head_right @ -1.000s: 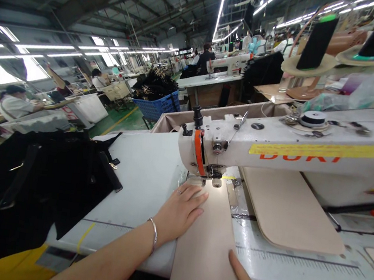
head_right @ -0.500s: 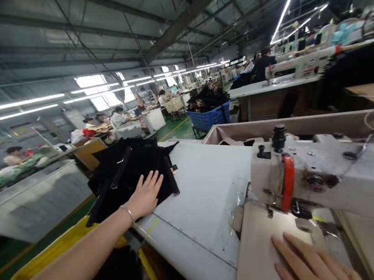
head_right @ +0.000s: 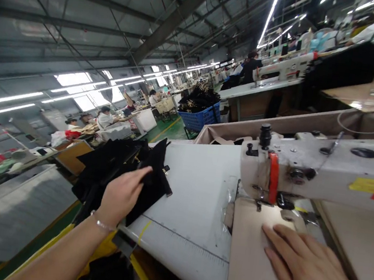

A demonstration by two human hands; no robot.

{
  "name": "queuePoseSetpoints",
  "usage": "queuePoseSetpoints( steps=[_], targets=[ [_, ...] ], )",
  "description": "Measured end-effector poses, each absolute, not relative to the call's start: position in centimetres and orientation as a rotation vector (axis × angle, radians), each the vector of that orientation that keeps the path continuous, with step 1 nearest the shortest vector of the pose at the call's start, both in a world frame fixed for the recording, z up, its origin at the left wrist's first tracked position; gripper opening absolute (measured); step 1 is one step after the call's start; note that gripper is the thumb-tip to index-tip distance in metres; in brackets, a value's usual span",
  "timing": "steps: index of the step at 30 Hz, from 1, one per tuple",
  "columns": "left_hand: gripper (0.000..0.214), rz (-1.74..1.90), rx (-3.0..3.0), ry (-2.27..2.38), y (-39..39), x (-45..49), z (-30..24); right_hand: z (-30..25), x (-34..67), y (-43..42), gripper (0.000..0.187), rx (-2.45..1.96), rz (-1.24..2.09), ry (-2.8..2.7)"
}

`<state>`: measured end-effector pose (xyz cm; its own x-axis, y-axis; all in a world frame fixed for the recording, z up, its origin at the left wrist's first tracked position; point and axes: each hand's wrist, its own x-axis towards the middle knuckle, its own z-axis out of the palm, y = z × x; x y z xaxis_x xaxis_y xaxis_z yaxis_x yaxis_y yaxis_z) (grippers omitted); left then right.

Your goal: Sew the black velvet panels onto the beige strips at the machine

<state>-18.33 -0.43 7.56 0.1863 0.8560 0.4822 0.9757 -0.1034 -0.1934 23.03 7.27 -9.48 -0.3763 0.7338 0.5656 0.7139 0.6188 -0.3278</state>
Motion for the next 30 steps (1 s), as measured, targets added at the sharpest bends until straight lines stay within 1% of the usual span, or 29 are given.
queuePoseSetpoints(
  steps=[3,5,7,9,12,15,19,24,30],
  targets=[
    [0.037,-0.283,-2.747,-1.415,-1.4,-10.7,5.0,-8.3,23.2,7.2,0.047,-1.180,-0.120,-2.346],
    [0.035,-0.278,-3.009,-1.356,-0.1,-7.3,2.8,-7.7,23.0,7.1,0.046,-1.183,-0.139,-2.385],
    [0.036,-0.378,-2.912,-1.537,2.9,-5.8,0.9,-7.2,22.7,7.0,0.043,-1.169,-0.134,-2.421],
    [0.036,-0.478,-2.625,-1.821,6.6,-5.5,-0.6,-6.8,22.4,6.9,0.041,-1.179,-0.127,-2.447],
    [0.025,-0.533,-2.454,-2.041,10.3,-5.4,-1.9,-6.2,22.3,6.8,0.038,-1.212,-0.113,-2.446],
    [0.015,-0.569,-2.634,-1.960,10.7,-4.3,-2.1,-5.8,22.1,6.6,0.036,-1.212,-0.079,-2.424],
    [0.021,-0.701,-2.974,-1.729,9.6,-1.5,-2.1,-5.3,22.1,6.3,0.038,-1.210,-0.041,-2.407],
    [0.009,-0.777,-2.755,-1.903,10.6,1.0,-3.0,-5.0,22.1,6.3,0.042,-1.225,-0.026,-2.452],
    [0.005,-0.796,-2.698,-1.946,11.8,1.6,-3.6,-4.9,22.1,6.3,0.048,-1.248,-0.021,-2.458]
  ],
)
